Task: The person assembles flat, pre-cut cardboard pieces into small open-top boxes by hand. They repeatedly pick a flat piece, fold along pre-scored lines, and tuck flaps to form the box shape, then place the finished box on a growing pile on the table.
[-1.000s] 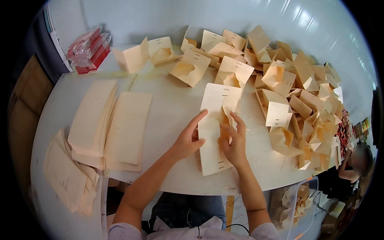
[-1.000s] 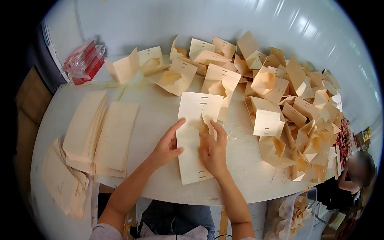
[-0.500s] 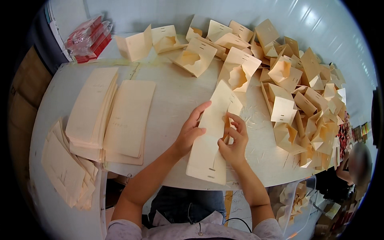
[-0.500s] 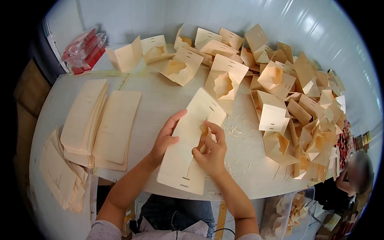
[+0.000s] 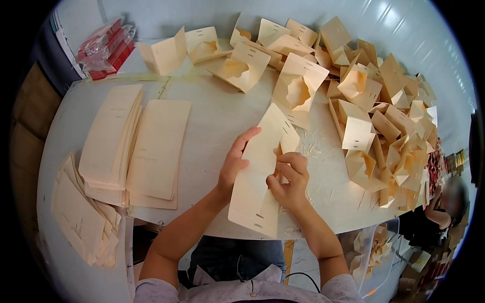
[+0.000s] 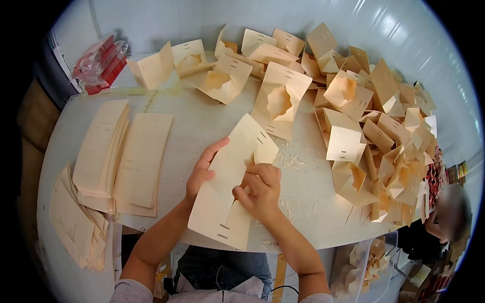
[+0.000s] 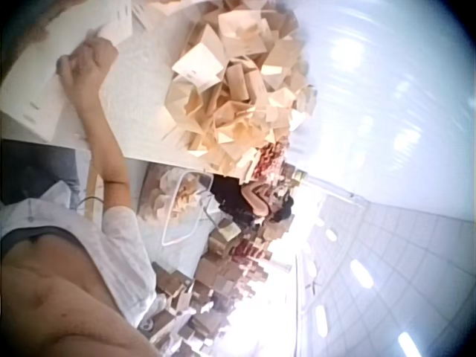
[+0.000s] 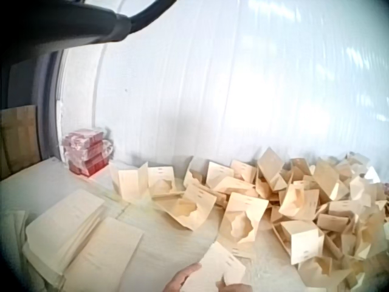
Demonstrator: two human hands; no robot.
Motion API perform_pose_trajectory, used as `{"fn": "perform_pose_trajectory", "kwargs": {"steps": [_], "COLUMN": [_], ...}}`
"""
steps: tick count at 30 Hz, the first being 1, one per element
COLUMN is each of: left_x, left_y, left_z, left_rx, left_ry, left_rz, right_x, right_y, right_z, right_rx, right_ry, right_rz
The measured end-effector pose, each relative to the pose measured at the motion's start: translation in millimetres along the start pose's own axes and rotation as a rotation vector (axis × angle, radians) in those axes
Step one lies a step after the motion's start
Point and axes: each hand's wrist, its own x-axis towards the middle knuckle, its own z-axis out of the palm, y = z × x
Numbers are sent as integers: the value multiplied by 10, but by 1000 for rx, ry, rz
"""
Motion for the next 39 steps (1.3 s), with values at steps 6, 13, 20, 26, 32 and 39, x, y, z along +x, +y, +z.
{"fn": "perform_pose_trajectory", "kwargs": {"steps": [6,13,20,26,32,39], "left_x": [0,6,-2,10,-5,21], "left_y": [55,79,49,151,251,223], "left_z": [47,5,4,101,41,-9], "left_rx": [-71,-99,-229,-561,-561,-558], "left_ry": [20,56,-26,54,64,52], "left_rz": [13,-16,-46,-186,-265,-296], "right_x": [36,49,66,257,330,325], "right_y": [-72,-145,-155,-433,-497,-484], "right_z": [36,42,-36,-50,26,33], "right_rx": [-71,-34,-35,105,144,226], "right_ry": [2,-198,-385,-382,-446,-560], "right_rz": [-30,6,-76,3,111,164]}}
